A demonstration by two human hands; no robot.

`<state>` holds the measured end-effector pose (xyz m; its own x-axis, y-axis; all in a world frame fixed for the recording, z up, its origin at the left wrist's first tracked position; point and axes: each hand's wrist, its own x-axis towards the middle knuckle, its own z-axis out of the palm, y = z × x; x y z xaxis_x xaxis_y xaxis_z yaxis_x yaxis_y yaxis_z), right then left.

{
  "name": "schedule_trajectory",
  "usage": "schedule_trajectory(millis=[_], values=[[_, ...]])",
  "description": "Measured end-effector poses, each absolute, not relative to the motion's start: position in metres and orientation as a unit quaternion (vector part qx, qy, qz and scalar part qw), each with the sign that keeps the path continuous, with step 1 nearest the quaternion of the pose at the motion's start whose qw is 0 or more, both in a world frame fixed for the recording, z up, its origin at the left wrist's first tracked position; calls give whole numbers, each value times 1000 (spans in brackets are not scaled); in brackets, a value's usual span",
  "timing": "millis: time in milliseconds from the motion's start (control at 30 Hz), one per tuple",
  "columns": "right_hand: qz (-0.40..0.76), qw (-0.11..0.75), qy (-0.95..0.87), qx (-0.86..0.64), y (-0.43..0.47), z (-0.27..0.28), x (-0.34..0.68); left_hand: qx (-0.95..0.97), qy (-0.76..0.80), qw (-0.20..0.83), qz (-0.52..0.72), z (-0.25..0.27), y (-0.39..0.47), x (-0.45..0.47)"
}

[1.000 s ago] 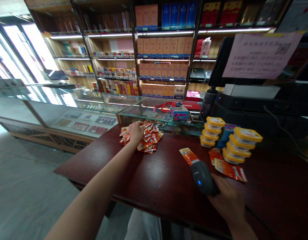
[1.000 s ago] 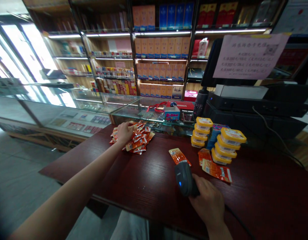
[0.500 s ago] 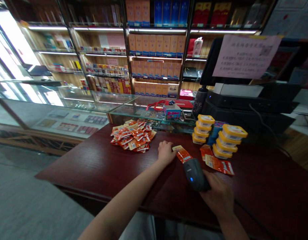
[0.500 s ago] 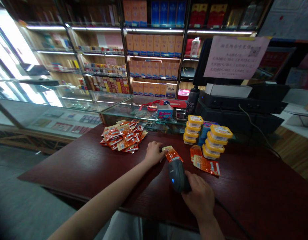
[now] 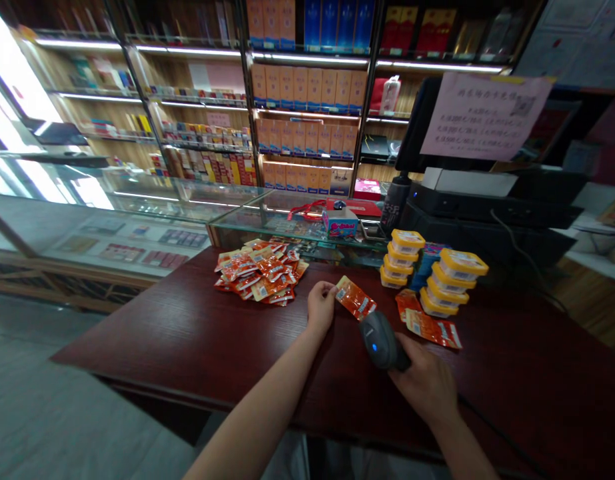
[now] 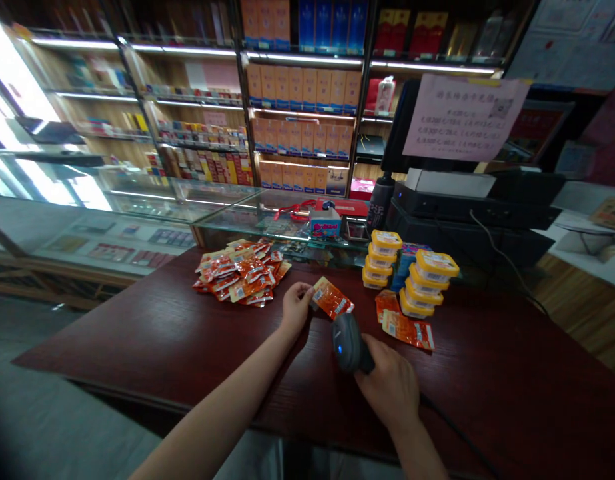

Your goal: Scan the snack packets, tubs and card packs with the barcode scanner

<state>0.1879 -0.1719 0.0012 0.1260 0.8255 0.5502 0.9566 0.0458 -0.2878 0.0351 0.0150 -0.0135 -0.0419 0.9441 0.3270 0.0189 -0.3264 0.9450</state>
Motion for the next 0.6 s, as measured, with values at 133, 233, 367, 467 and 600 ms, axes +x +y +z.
schedule_trajectory(millis=[133,233,367,467,600], values=[[-44,347,-618,-704,-167,18,185,544,393,415,614,-13,16,35],[5,365,-618,-696,-166,29,181,540,391,420,616,-12,16,35],[31,362,-631,-685,-168,35,177,544,393,416,613,-13,16,35],[35,352,-643,-680,-169,37,175,558,399,395,611,-12,15,34],[22,322,-638,-699,-171,41,175,550,401,404,611,-9,13,35]])
